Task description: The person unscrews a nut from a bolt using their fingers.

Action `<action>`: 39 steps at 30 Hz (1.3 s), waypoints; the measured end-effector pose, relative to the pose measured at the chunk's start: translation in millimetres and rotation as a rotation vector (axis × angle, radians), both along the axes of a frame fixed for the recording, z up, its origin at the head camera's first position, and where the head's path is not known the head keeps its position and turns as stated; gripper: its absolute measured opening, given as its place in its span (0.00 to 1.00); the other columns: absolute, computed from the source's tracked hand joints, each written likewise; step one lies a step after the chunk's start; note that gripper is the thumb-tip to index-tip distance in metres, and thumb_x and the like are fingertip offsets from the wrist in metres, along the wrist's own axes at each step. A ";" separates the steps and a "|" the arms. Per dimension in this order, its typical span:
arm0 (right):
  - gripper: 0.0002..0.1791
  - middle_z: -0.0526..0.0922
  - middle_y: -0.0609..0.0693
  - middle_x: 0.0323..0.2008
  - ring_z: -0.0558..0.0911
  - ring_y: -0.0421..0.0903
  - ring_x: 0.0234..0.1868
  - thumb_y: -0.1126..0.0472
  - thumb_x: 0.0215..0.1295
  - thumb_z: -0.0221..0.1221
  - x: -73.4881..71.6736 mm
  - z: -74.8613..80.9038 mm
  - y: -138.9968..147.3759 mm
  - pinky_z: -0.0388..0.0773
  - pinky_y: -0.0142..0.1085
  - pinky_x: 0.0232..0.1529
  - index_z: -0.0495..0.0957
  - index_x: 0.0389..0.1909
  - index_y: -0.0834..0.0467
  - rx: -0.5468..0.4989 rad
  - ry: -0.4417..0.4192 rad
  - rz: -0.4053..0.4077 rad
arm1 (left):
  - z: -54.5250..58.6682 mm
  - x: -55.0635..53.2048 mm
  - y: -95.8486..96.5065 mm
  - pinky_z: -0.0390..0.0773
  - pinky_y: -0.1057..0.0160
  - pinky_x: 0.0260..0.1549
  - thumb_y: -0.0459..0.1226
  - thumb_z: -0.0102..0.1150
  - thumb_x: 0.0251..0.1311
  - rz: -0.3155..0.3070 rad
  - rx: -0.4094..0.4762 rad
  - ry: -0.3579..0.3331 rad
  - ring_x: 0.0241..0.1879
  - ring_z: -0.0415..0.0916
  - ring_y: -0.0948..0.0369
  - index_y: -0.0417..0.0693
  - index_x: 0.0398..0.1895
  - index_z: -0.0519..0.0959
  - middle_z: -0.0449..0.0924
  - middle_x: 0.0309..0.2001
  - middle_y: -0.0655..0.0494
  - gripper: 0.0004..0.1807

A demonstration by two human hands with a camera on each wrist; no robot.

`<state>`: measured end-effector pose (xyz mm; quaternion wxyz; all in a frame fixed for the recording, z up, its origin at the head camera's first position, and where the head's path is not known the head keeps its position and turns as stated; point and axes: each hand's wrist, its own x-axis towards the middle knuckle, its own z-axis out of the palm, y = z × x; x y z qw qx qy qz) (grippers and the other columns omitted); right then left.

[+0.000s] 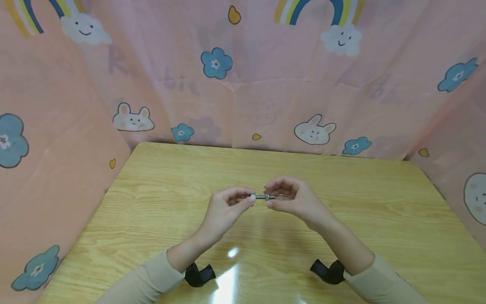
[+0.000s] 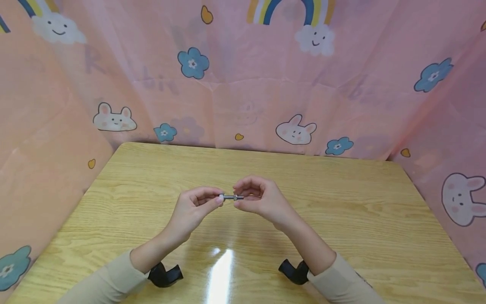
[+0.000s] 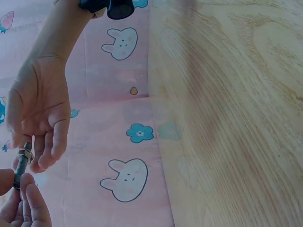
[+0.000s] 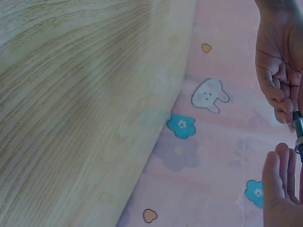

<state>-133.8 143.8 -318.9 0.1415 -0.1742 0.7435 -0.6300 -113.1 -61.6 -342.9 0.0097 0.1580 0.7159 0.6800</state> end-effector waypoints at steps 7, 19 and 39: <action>0.14 0.82 0.52 0.30 0.83 0.46 0.32 0.62 0.66 0.56 -2.2 -1.3 -3.3 0.80 0.43 0.41 0.73 0.42 0.71 -0.003 -0.054 -0.012 | 0.2 -0.3 -0.1 0.79 0.65 0.40 0.33 0.60 0.58 0.019 -0.024 0.013 0.37 0.80 0.56 0.35 0.42 0.80 0.81 0.38 0.45 0.11; 0.15 0.81 0.53 0.34 0.83 0.48 0.36 0.63 0.64 0.58 -2.1 -2.8 -3.0 0.80 0.41 0.41 0.72 0.43 0.71 -0.011 -0.029 0.005 | -1.9 0.6 -1.0 0.80 0.63 0.40 0.32 0.59 0.59 0.021 -0.010 0.012 0.36 0.80 0.58 0.35 0.41 0.80 0.81 0.37 0.46 0.10; 0.12 0.83 0.54 0.30 0.84 0.47 0.33 0.62 0.67 0.54 -2.9 -5.8 0.8 0.81 0.42 0.40 0.73 0.41 0.70 -0.010 -0.034 0.020 | -1.7 0.9 0.6 0.79 0.64 0.42 0.33 0.59 0.60 0.005 0.011 -0.029 0.38 0.80 0.53 0.36 0.42 0.80 0.81 0.37 0.47 0.10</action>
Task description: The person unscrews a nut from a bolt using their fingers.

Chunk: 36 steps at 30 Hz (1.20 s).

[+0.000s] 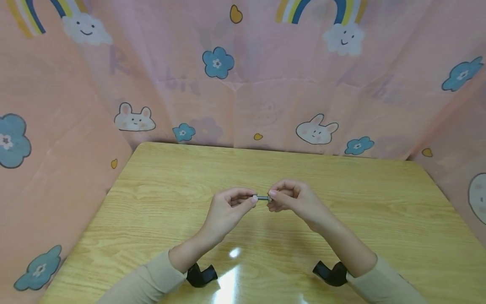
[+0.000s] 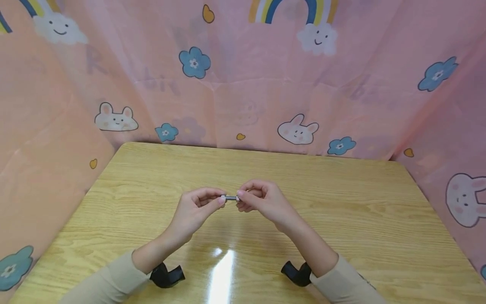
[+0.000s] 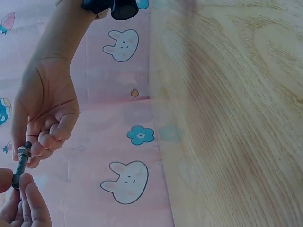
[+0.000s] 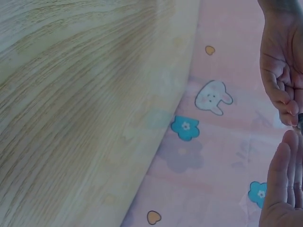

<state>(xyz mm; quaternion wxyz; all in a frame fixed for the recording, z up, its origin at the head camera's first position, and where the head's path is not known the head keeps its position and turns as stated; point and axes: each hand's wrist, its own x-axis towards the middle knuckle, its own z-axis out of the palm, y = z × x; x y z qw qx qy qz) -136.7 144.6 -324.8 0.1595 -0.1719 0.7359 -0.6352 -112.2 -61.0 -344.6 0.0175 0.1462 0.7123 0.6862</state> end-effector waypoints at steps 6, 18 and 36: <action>0.12 0.80 0.55 0.37 0.81 0.47 0.40 0.68 0.58 0.62 1.0 0.0 2.0 0.80 0.40 0.42 0.74 0.41 0.68 -0.011 0.034 0.002 | 1.3 0.6 -0.9 0.79 0.63 0.42 0.34 0.59 0.60 -0.012 -0.001 -0.008 0.39 0.80 0.53 0.35 0.42 0.80 0.81 0.37 0.47 0.11; 0.11 0.82 0.53 0.34 0.82 0.47 0.36 0.64 0.63 0.59 1.5 1.8 -2.4 0.80 0.41 0.41 0.74 0.41 0.67 0.012 0.009 -0.008 | 2.5 1.5 -2.0 0.79 0.64 0.42 0.35 0.59 0.60 -0.004 -0.013 -0.015 0.38 0.80 0.57 0.37 0.43 0.80 0.81 0.38 0.47 0.12; 0.14 0.79 0.54 0.39 0.80 0.46 0.41 0.66 0.61 0.60 0.3 4.9 0.2 0.79 0.42 0.44 0.72 0.45 0.69 -0.018 0.023 -0.002 | 3.8 -2.0 -1.8 0.80 0.62 0.41 0.34 0.59 0.60 0.001 0.009 0.016 0.37 0.81 0.55 0.33 0.42 0.79 0.81 0.37 0.43 0.12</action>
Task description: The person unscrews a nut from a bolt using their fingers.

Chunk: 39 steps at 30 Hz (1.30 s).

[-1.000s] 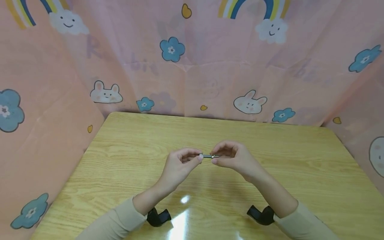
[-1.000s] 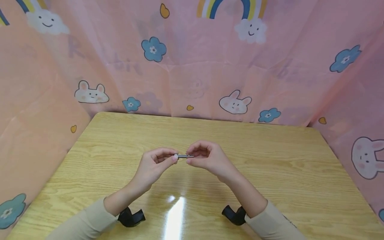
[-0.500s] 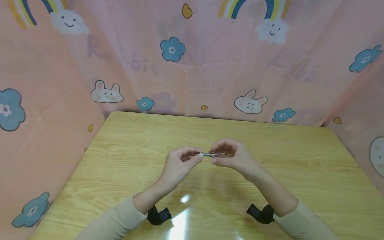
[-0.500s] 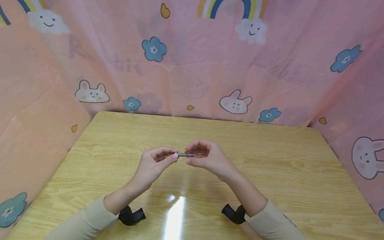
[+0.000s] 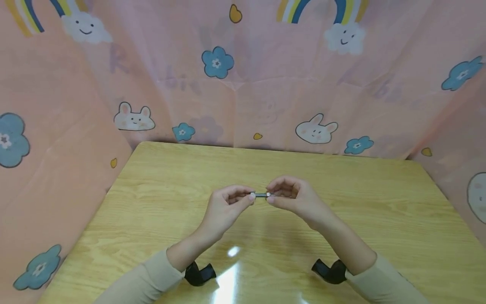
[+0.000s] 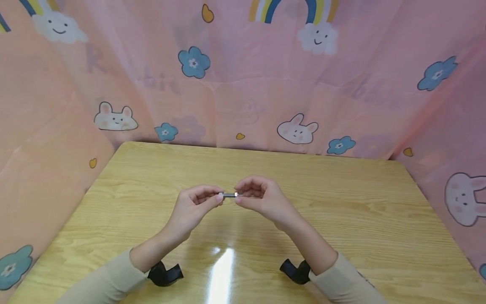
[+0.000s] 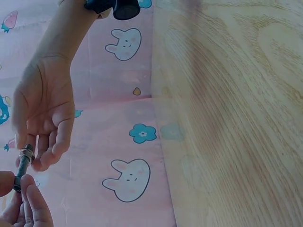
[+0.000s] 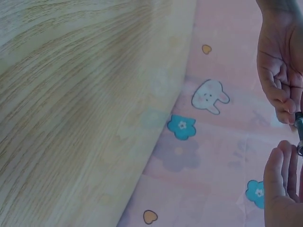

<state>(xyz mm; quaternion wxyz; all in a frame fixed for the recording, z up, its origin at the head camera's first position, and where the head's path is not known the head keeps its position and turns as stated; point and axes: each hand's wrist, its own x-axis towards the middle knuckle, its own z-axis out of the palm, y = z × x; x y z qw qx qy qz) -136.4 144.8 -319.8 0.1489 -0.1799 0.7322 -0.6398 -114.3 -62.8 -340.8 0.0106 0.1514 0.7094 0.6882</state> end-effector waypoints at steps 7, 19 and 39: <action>0.14 0.80 0.56 0.36 0.82 0.46 0.36 0.62 0.66 0.56 0.3 0.5 -2.5 0.80 0.43 0.42 0.72 0.46 0.68 0.033 -0.014 -0.013 | -2.8 0.3 -0.1 0.80 0.62 0.39 0.37 0.59 0.61 0.008 -0.007 0.010 0.37 0.81 0.54 0.35 0.42 0.80 0.82 0.36 0.47 0.13; 0.13 0.78 0.56 0.41 0.80 0.49 0.42 0.66 0.61 0.59 0.8 -1.5 -0.5 0.79 0.40 0.43 0.72 0.44 0.68 0.008 0.026 0.036 | 0.7 1.9 0.9 0.79 0.62 0.41 0.33 0.58 0.60 0.008 -0.004 -0.053 0.38 0.80 0.53 0.35 0.42 0.80 0.81 0.37 0.46 0.10; 0.13 0.81 0.53 0.27 0.82 0.45 0.28 0.61 0.66 0.55 -10.2 1.6 -4.3 0.81 0.43 0.38 0.72 0.42 0.68 0.019 -0.110 0.046 | -3.3 -4.4 1.5 0.79 0.61 0.41 0.36 0.59 0.61 0.010 -0.030 -0.049 0.39 0.80 0.52 0.39 0.42 0.81 0.81 0.37 0.45 0.11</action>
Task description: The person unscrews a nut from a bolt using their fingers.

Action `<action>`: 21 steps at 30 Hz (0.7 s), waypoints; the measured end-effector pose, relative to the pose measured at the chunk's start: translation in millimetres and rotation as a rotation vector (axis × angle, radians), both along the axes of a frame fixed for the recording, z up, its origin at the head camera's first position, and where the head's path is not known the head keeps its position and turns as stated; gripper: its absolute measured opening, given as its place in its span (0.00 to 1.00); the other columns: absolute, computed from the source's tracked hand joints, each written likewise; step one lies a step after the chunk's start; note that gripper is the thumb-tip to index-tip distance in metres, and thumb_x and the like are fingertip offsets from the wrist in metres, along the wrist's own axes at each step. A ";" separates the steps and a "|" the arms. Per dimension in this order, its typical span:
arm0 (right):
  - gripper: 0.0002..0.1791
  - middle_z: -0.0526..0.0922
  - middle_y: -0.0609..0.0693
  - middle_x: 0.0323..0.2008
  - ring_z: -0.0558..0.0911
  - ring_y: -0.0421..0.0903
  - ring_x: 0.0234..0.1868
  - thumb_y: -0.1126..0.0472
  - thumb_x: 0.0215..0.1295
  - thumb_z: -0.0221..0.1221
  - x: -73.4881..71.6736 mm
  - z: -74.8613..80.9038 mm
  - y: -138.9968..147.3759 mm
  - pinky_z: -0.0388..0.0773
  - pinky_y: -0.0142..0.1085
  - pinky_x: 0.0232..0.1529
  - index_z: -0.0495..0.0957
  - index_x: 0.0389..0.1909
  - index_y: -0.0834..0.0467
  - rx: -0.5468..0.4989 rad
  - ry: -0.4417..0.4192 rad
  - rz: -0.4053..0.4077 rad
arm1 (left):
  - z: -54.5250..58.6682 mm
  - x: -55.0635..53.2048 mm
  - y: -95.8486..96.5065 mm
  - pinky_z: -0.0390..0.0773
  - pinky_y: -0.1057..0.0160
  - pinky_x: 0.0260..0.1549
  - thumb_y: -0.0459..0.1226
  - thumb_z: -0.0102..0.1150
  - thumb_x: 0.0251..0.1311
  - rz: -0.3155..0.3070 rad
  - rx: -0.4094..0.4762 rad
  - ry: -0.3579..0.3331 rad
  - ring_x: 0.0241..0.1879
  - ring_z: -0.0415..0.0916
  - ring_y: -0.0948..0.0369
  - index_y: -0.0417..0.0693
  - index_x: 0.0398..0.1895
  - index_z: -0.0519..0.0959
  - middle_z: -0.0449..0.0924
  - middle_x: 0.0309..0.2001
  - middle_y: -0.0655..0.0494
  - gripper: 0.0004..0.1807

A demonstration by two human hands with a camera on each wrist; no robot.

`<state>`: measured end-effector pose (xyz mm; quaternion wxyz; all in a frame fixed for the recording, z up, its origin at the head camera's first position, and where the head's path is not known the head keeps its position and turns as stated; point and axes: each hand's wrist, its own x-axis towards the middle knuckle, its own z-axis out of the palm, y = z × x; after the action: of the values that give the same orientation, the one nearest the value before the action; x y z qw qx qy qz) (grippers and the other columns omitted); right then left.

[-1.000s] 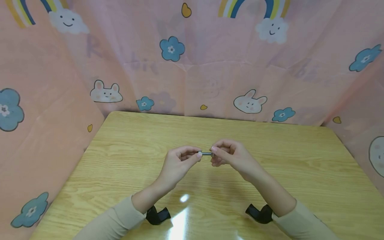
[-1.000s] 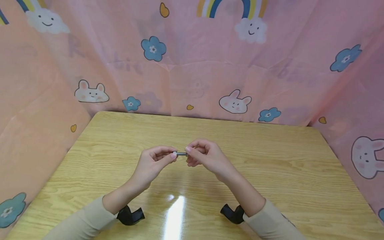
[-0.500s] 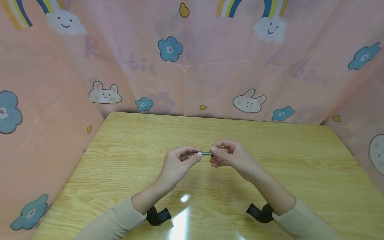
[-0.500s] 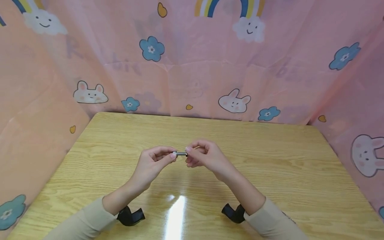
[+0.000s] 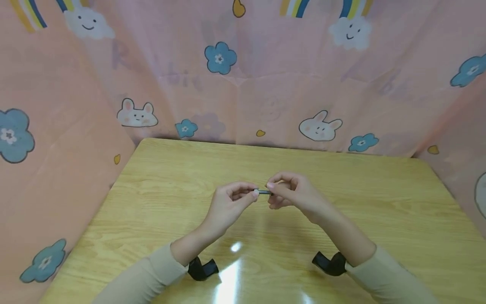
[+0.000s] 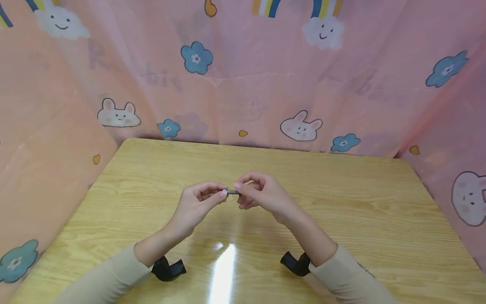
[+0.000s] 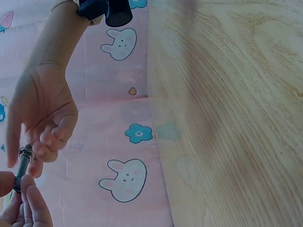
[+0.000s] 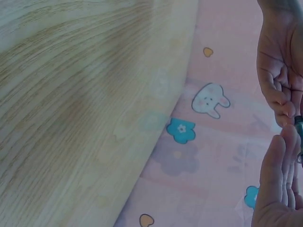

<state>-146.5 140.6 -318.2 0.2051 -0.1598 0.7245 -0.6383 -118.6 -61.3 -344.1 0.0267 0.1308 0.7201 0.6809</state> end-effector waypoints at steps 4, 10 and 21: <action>0.12 0.80 0.51 0.22 0.81 0.44 0.24 0.62 0.68 0.53 1.5 1.0 0.5 0.82 0.42 0.34 0.71 0.40 0.70 -0.001 -0.019 -0.005 | 1.3 0.7 -0.2 0.79 0.61 0.41 0.36 0.59 0.61 -0.001 0.002 0.000 0.40 0.80 0.50 0.38 0.42 0.80 0.81 0.37 0.45 0.11; 0.07 0.80 0.51 0.30 0.81 0.43 0.31 0.68 0.60 0.60 3.0 0.1 4.5 0.81 0.40 0.38 0.73 0.38 0.64 -0.019 0.041 -0.008 | 1.5 0.8 0.6 0.79 0.62 0.41 0.36 0.59 0.60 -0.009 0.013 -0.001 0.39 0.80 0.49 0.37 0.42 0.80 0.81 0.37 0.43 0.11; 0.08 0.82 0.51 0.27 0.83 0.45 0.30 0.64 0.65 0.56 6.5 5.1 6.0 0.81 0.41 0.39 0.72 0.39 0.66 -0.016 0.040 -0.012 | 4.2 3.4 2.0 0.79 0.62 0.40 0.36 0.59 0.61 -0.018 0.006 0.007 0.39 0.80 0.52 0.38 0.43 0.80 0.81 0.36 0.46 0.11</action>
<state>-140.1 146.6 -313.1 0.1855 -0.1698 0.7244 -0.6419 -115.2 -59.3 -339.8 0.0299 0.1396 0.7169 0.6824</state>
